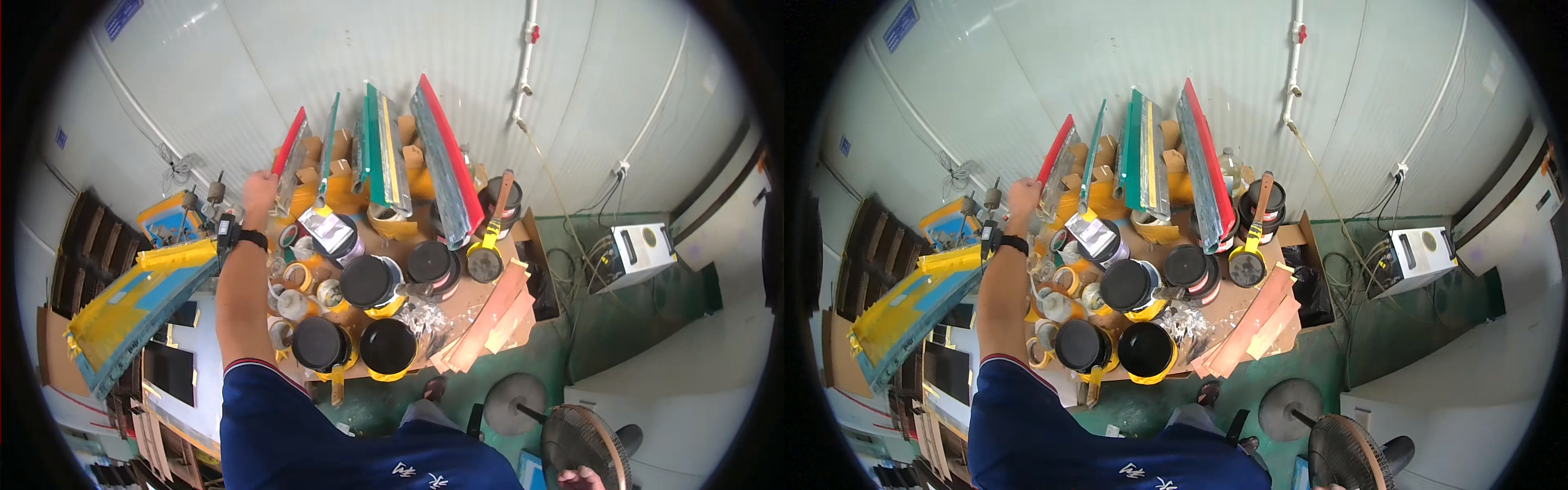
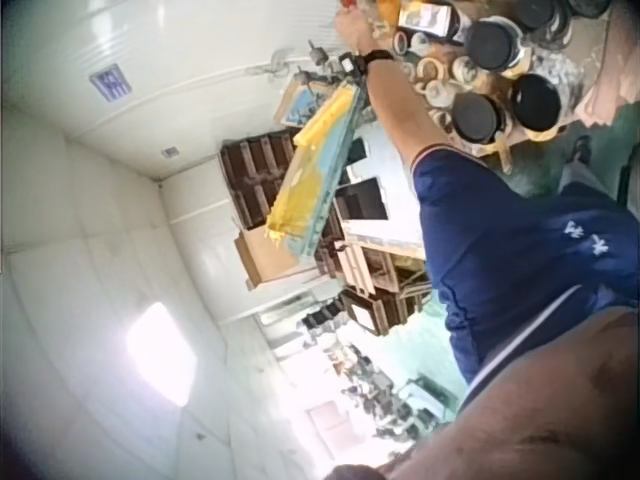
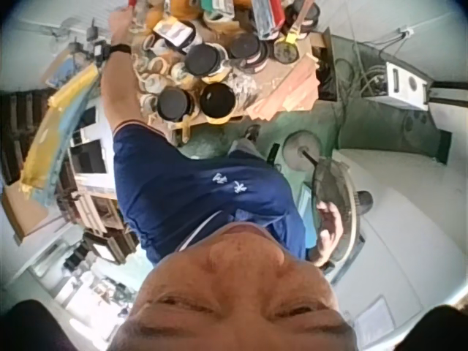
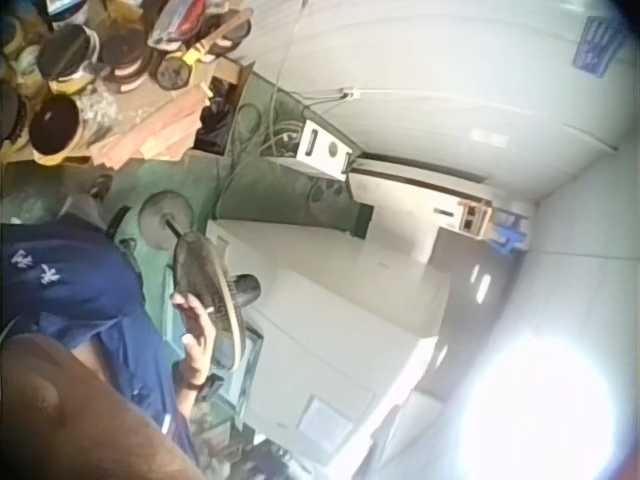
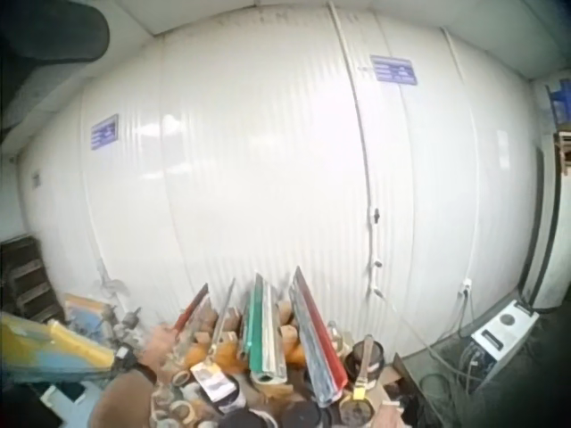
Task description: The recorder is preparing a screen printing frame and applying yellow ink to print on a surface.
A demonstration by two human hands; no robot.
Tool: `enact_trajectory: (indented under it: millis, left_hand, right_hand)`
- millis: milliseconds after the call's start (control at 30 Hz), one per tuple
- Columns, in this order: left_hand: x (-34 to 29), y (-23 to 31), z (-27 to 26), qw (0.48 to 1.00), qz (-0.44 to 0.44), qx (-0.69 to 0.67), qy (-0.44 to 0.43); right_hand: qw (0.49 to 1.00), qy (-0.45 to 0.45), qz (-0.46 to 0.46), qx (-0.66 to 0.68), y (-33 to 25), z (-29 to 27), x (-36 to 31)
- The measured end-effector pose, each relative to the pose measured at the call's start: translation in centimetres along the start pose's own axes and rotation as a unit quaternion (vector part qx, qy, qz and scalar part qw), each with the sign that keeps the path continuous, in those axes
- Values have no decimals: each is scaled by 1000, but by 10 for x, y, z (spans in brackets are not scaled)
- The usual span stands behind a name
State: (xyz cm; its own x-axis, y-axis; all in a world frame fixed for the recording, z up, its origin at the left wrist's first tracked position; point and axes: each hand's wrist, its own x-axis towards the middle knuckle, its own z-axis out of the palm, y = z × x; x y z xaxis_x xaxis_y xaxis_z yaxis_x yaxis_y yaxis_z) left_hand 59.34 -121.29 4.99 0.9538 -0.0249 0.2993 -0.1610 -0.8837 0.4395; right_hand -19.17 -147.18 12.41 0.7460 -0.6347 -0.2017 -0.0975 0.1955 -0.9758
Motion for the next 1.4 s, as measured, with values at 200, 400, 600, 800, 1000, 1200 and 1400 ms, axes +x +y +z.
enact_trajectory:
  millis: [200,400,600,800,1000,1200,1400]
  left_hand:
    - [15,3,7,996,10,89,13]
    - [29,-29,11,991,19,126,26]
    - [13,-10,-28,978,84,149,122]
    - [-57,37,-139,965,115,1,236]
    - [-210,118,-233,835,219,-474,174]
    - [-403,190,-246,719,487,-461,183]
    - [-663,315,-248,643,490,-529,-258]
  right_hand:
    - [1000,27,2,-4,9,3,-4]
    - [998,37,1,56,26,-6,3]
    - [998,27,29,49,29,-15,-6]
    - [996,-1,-27,88,34,-27,-42]
    - [995,-49,-75,46,26,-60,-116]
    - [959,5,-234,159,63,-122,-202]
    - [900,74,-369,222,50,-145,-244]
